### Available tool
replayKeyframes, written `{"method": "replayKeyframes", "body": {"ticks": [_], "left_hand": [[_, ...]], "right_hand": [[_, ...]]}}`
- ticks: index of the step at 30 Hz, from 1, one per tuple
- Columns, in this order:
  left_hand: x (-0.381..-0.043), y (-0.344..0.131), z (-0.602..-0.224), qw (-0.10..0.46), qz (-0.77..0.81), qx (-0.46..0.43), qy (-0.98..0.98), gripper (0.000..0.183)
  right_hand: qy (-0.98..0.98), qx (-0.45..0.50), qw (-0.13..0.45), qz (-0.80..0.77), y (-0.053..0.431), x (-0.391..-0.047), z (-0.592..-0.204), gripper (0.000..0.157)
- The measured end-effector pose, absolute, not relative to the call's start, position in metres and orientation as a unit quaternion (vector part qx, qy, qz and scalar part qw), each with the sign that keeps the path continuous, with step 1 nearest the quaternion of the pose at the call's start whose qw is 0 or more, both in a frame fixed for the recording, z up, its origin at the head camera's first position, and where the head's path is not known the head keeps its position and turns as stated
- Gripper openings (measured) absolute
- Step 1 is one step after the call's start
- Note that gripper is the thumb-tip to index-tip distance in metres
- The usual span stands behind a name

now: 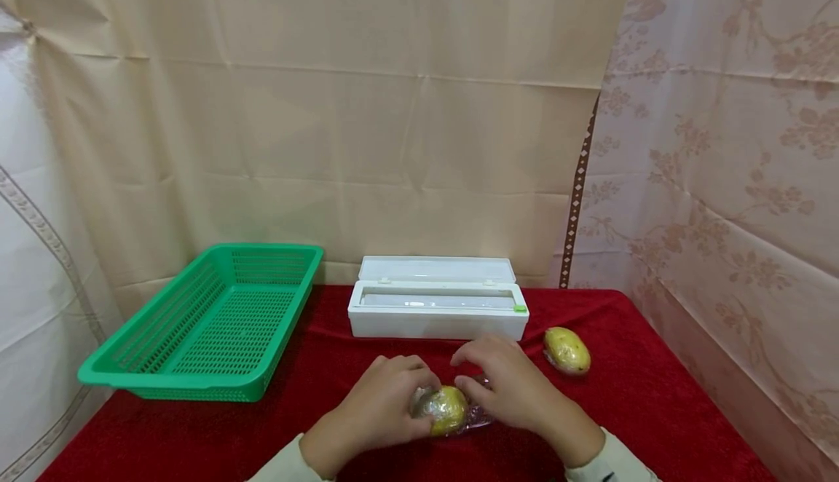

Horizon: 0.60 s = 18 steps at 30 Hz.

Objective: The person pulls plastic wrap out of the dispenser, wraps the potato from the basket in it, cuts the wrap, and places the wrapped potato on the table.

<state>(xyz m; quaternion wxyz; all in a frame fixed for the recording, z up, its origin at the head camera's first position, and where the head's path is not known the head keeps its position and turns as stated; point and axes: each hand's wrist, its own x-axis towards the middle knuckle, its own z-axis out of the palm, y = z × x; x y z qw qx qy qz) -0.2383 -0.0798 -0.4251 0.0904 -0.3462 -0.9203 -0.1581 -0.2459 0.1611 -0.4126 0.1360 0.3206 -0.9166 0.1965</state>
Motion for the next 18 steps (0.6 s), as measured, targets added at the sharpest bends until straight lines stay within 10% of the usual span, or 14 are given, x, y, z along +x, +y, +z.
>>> {"method": "replayKeyframes", "body": {"ticks": [8, 18], "left_hand": [[-0.237, -0.083, -0.426, 0.122, -0.166, -0.371, -0.906, 0.032], [-0.251, -0.092, -0.431, 0.067, -0.191, -0.408, -0.89, 0.04]], "right_hand": [[-0.894, 0.345, -0.058, 0.281, 0.173, -0.248, -0.412, 0.01], [-0.857, 0.407, -0.105, 0.297, 0.174, -0.247, -0.412, 0.01]]}}
